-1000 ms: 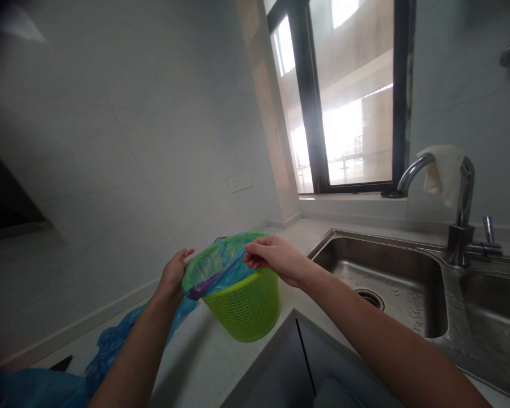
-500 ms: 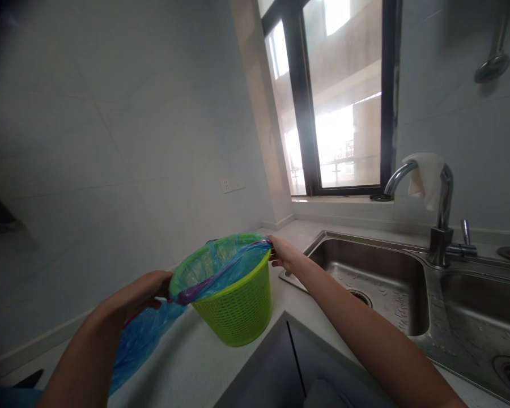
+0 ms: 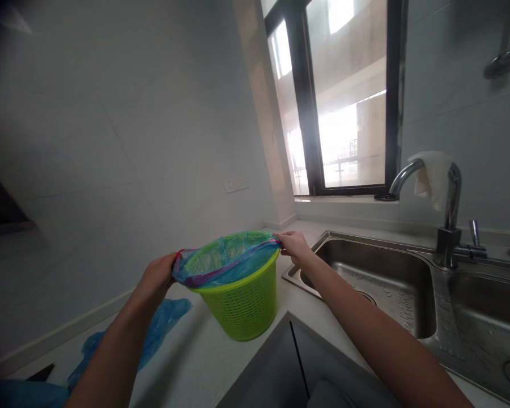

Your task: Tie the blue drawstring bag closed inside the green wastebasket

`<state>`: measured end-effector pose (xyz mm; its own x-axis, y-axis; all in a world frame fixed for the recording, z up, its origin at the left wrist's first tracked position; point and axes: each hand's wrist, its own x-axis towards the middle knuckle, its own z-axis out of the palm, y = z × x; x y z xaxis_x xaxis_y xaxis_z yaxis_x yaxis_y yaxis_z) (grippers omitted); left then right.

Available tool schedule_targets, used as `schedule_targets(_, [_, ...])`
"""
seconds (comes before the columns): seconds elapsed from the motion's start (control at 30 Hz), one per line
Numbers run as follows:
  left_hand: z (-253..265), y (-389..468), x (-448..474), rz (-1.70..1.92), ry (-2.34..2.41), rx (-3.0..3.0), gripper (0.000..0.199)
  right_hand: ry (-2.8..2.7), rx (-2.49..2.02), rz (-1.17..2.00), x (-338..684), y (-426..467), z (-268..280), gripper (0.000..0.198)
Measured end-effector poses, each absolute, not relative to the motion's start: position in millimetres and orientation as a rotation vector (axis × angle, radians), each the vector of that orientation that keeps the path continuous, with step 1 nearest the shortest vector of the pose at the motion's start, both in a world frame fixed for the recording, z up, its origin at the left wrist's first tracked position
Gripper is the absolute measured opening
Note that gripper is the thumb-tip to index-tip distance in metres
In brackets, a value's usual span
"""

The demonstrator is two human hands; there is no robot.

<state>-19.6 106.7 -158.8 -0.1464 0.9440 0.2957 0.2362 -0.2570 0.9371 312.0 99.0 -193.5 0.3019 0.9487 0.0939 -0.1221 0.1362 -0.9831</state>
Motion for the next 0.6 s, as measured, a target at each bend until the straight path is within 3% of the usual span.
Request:
schedule_targets(0.27, [-146.9, 95.9, -7.9, 1.62, 1.132, 1.328, 0.017, -1.396, -1.353, 0.021, 311.0, 75.4, -172.8, 0.014])
schedule_targets(0.47, [-151.3, 98.8, -3.0, 1.591, 0.99, 1.381, 0.018, -1.211, -1.037, 0.3, 306.8, 77.1, -171.0, 0.017])
schedule_targets(0.6, [-156.3, 100.3, -0.5, 1.532, 0.95, 1.466, 0.023, -1.127, -1.004, 0.298, 310.5, 84.8, -172.9, 0.019])
